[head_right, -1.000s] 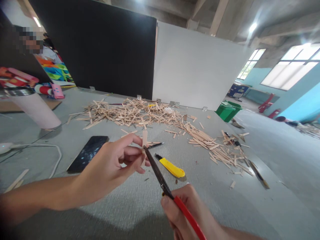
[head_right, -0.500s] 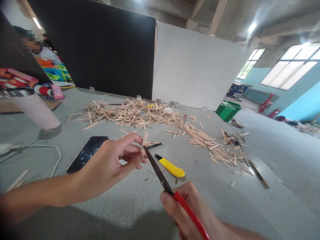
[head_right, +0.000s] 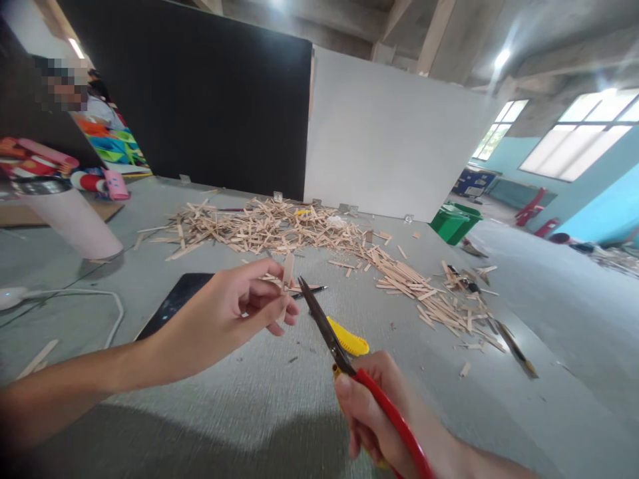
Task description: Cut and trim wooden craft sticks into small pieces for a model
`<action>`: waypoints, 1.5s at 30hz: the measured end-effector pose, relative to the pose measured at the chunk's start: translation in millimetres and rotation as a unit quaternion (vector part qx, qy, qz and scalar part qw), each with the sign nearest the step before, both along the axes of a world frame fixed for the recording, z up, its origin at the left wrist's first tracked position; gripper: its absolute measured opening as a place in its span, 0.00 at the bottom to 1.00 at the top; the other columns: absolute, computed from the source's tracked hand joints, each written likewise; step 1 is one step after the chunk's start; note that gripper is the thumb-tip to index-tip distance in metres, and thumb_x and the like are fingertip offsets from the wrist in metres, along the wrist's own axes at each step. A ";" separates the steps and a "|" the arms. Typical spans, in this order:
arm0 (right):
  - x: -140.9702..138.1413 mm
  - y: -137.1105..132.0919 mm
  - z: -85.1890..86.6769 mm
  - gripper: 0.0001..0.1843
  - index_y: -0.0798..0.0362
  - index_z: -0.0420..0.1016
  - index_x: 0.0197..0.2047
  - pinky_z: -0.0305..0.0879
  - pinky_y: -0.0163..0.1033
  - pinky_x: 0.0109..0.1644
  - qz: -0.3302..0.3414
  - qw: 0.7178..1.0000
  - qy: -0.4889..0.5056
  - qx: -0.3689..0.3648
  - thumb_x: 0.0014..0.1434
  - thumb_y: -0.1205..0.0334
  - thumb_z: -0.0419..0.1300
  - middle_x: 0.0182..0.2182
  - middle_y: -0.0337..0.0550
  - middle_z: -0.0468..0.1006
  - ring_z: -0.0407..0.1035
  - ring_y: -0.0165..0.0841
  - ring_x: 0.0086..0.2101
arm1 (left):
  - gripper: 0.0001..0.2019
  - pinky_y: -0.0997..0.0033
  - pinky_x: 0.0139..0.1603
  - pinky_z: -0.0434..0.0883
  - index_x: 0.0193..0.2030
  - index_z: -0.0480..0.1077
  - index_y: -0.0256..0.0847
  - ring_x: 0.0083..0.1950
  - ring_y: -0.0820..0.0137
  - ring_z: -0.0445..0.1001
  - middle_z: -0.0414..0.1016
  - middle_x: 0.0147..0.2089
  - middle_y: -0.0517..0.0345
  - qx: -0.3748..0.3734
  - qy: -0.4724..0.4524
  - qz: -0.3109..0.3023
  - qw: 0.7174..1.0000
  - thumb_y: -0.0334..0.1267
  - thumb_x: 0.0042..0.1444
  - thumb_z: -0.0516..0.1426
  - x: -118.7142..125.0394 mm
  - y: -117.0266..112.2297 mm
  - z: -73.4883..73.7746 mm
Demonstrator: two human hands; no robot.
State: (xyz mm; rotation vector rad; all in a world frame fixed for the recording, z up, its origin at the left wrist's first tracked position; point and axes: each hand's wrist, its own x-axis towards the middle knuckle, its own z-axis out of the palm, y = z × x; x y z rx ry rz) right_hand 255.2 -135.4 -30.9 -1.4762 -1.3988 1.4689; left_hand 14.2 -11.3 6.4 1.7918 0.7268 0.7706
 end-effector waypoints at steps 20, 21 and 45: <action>1.7 -1.2 -4.7 0.35 0.50 0.63 0.27 0.62 0.32 0.24 0.055 0.998 0.017 0.021 0.70 0.28 0.51 0.18 0.30 0.61 0.55 0.24 0.17 | 0.08 0.72 0.33 0.81 0.55 0.66 0.42 0.36 0.68 0.83 0.83 0.40 0.56 -0.001 -0.034 -0.021 0.999 0.36 0.72 0.56 -0.1 -6.0 0.1; 2.2 -1.8 -4.8 0.34 0.50 0.64 0.28 0.63 0.32 0.25 0.052 0.998 0.017 0.018 0.70 0.28 0.51 0.18 0.30 0.62 0.55 0.24 0.18 | 0.08 0.72 0.33 0.81 0.56 0.66 0.42 0.36 0.69 0.83 0.83 0.40 0.56 0.002 -0.033 -0.019 0.999 0.36 0.73 0.55 -0.3 -6.1 0.2; 1.7 -4.7 -5.1 0.33 0.49 0.62 0.31 0.62 0.34 0.25 0.018 0.999 -0.016 0.028 0.68 0.26 0.53 0.19 0.31 0.64 0.52 0.25 0.18 | 0.14 0.74 0.31 0.67 0.59 0.74 0.43 0.34 0.71 0.73 0.76 0.34 0.60 0.136 0.020 0.056 0.989 0.42 0.75 0.52 -6.9 -7.5 -2.9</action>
